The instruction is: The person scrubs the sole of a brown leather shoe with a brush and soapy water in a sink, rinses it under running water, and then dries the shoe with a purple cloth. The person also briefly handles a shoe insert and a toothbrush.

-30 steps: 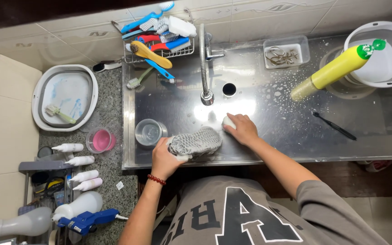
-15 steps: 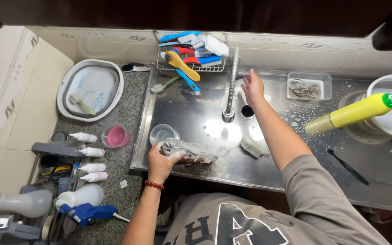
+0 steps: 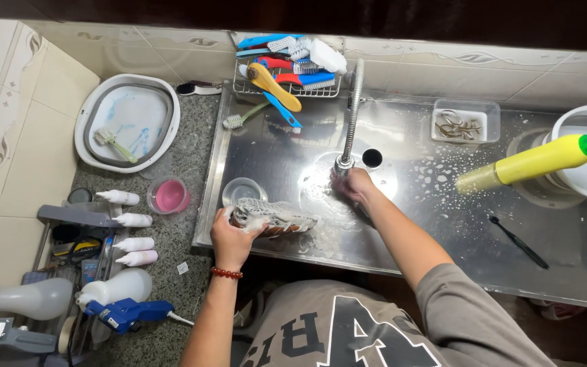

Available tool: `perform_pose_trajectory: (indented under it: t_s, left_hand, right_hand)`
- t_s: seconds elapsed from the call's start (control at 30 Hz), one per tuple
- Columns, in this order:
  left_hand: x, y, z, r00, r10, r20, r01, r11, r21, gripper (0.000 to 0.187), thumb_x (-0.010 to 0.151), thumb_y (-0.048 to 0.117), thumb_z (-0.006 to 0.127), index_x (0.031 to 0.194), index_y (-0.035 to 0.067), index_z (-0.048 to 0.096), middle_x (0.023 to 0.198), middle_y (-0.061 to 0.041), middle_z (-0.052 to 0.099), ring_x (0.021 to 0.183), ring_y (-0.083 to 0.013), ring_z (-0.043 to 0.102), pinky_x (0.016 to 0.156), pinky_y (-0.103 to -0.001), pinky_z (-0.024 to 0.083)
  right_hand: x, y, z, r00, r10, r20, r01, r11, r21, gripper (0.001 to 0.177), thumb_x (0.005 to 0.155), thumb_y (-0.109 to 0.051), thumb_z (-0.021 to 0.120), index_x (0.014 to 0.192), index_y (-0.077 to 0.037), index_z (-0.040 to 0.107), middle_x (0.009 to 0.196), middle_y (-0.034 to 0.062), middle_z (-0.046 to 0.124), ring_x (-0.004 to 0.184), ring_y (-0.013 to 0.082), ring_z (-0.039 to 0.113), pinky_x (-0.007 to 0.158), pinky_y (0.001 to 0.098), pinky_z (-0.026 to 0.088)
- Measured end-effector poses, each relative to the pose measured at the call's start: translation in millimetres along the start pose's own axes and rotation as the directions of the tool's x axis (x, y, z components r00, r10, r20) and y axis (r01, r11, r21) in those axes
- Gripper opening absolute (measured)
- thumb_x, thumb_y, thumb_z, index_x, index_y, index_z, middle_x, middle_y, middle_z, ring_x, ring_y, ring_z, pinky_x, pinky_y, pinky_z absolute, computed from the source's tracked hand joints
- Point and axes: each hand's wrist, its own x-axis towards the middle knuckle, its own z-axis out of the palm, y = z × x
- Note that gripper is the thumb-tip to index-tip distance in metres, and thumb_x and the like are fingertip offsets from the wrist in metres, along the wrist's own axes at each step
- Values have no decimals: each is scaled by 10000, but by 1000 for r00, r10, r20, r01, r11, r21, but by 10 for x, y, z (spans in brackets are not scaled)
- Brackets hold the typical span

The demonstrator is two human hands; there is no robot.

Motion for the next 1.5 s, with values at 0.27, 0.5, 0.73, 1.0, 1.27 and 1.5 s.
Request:
perform_pose_trajectory:
  t_s: [0.27, 0.5, 0.73, 1.0, 1.27, 1.5]
  left_hand:
    - [-31, 47, -26, 999, -42, 4, 42, 999, -18, 628, 578, 192, 987, 1099, -1, 693, 1037, -114, 705, 926, -256, 724, 810, -365, 585]
    - [-10, -70, -60, 1000, -28, 3, 28, 999, -39, 621, 574, 188, 976, 1100, 1, 704, 1045, -118, 719, 939, -262, 727, 819, -368, 581]
    - [100, -130, -207, 1000, -2, 8, 2, 1000, -24, 582, 579, 203, 981, 1055, 6, 711, 1026, -123, 724, 925, -275, 729, 818, -381, 576]
    - [276, -129, -177, 999, 22, 33, -23, 1000, 21, 597, 569, 234, 991, 1041, -1, 711, 1011, -134, 704, 912, -291, 707, 811, -390, 571]
    - [757, 166, 422, 924, -15, 381, -18, 996, 85, 565, 534, 324, 976, 963, 44, 738, 1000, -105, 704, 890, -263, 716, 814, -369, 577]
    - [990, 397, 807, 826, 149, 543, -264, 954, 139, 545, 510, 358, 971, 898, 51, 744, 932, -139, 687, 873, -320, 683, 806, -408, 556]
  right_hand:
    - [-96, 29, 434, 981, -189, -48, 176, 962, -209, 111, 870, -24, 721, 919, -18, 622, 759, 74, 635, 594, 170, 556, 500, 311, 414]
    - [-354, -127, 460, 996, -85, -31, 86, 996, 38, 92, 901, -71, 732, 937, -44, 652, 688, 20, 621, 532, 123, 533, 488, 263, 406]
    - [47, 32, -36, 960, -239, -146, 223, 968, -115, 114, 953, -155, 643, 909, -50, 661, 599, 16, 505, 394, 120, 383, 362, 305, 256]
    - [-1604, -1015, 697, 782, -493, 382, 593, 396, -701, 812, 655, -54, 778, 1400, -125, 464, 1240, 82, 600, 1129, 159, 572, 859, 341, 515]
    - [-1808, -1157, 1517, 829, -382, 408, 503, 191, -843, 465, 776, -217, 874, 1169, -64, 680, 915, 106, 722, 856, 191, 698, 761, 351, 557]
    - [-2078, -1423, 1723, 801, -370, 471, 582, 295, -758, 439, 773, -207, 872, 1117, -31, 665, 848, 84, 750, 788, 146, 739, 723, 308, 577]
